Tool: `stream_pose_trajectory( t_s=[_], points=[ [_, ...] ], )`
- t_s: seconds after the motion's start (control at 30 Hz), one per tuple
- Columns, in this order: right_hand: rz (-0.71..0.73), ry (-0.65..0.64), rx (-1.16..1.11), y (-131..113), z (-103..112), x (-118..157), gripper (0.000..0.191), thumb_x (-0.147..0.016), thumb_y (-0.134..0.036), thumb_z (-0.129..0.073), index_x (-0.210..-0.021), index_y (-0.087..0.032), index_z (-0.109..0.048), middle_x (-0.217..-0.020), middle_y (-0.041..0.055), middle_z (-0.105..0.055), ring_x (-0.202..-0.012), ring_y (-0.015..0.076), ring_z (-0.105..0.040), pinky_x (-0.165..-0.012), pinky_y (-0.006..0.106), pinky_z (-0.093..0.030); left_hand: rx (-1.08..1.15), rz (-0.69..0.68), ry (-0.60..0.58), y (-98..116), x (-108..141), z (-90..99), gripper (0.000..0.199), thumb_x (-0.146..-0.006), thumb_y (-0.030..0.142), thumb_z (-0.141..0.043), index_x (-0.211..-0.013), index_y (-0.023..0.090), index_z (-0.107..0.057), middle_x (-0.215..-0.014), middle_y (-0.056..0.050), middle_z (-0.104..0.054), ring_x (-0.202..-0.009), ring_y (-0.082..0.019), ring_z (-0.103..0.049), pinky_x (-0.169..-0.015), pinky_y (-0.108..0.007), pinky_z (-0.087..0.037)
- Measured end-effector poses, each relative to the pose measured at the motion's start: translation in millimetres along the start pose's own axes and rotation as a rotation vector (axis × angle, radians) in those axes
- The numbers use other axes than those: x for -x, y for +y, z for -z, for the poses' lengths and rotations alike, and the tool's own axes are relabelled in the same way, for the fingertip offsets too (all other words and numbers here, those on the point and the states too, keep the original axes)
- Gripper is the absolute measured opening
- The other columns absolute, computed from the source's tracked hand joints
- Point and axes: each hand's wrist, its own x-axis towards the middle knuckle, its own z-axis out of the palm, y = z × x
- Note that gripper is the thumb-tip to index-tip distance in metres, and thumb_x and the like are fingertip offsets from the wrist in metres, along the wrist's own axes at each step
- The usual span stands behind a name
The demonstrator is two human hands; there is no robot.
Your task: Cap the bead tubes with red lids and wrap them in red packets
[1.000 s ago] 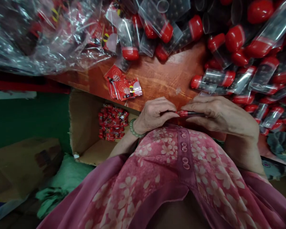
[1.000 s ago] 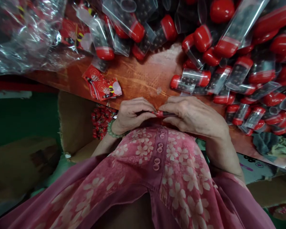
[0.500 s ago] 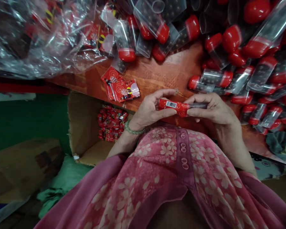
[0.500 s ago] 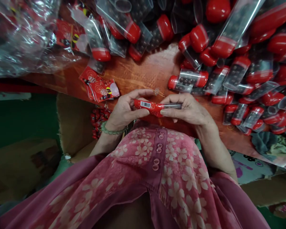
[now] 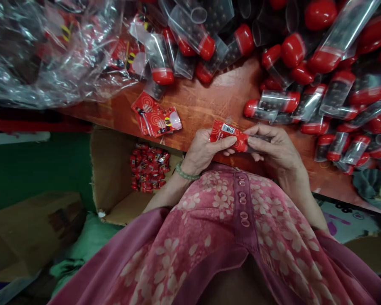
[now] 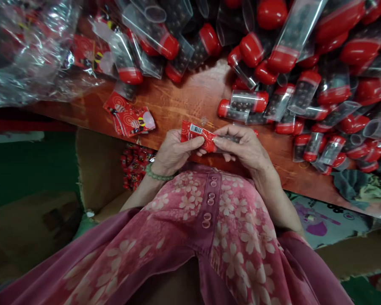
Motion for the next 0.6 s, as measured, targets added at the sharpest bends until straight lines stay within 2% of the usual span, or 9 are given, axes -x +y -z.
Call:
stream_pose_trajectory(
  t_s=[0.1, 0.23, 0.4, 0.6],
  points=[
    [0.037, 0.057, 0.023, 3.7, 3.3, 2.9, 0.038, -0.071, -0.051, -0.091, -0.087, -0.020, -0.077, -0.056, -0.0044, -0.064, -0.041, 0.0067, -0.047, -0.040, 0.021, -0.032, -0.018, -0.016, -0.026, -1.4, 0.3, -0.3, 0.044, -0.061, 0.051, -0.095, -0.078, 0.014, -0.077, -0.067, -0.001, -0.076, -0.055, -0.008, -0.066, -0.056, -0.018, -0.055],
    [0.064, 0.066, 0.102, 6.1, 6.8, 5.9, 0.037, -0.074, -0.050, -0.089, -0.094, -0.021, -0.078, -0.064, -0.0030, -0.069, -0.048, 0.0088, -0.057, -0.045, 0.022, -0.044, -0.058, -0.009, -0.042, -2.4, 0.3, -0.2, 0.044, -0.064, 0.051, -0.093, -0.083, 0.015, -0.078, -0.070, -0.002, -0.077, -0.057, -0.009, -0.067, -0.057, -0.020, -0.056],
    [0.055, 0.077, 0.074, 3.6, 7.2, 7.8, 0.037, -0.076, -0.050, -0.088, -0.100, -0.023, -0.079, -0.059, -0.0038, -0.067, -0.047, 0.0098, -0.057, -0.042, 0.021, -0.042, -0.068, 0.007, -0.016, -0.7, -1.5, -0.2, 0.050, -0.062, 0.058, -0.092, -0.080, 0.014, -0.077, -0.064, -0.002, -0.075, -0.053, -0.010, -0.067, -0.056, -0.022, -0.057],
    [0.058, 0.104, 0.068, 4.6, 5.5, 6.2, 0.038, -0.076, -0.052, -0.087, -0.100, -0.024, -0.078, -0.061, -0.0029, -0.066, -0.049, 0.0117, -0.057, -0.043, 0.025, -0.042, -0.087, 0.031, -0.048, 1.2, -1.9, 1.0, 0.049, -0.062, 0.057, -0.092, -0.080, 0.014, -0.076, -0.067, -0.003, -0.076, -0.055, -0.012, -0.069, -0.056, -0.023, -0.059]
  ],
)
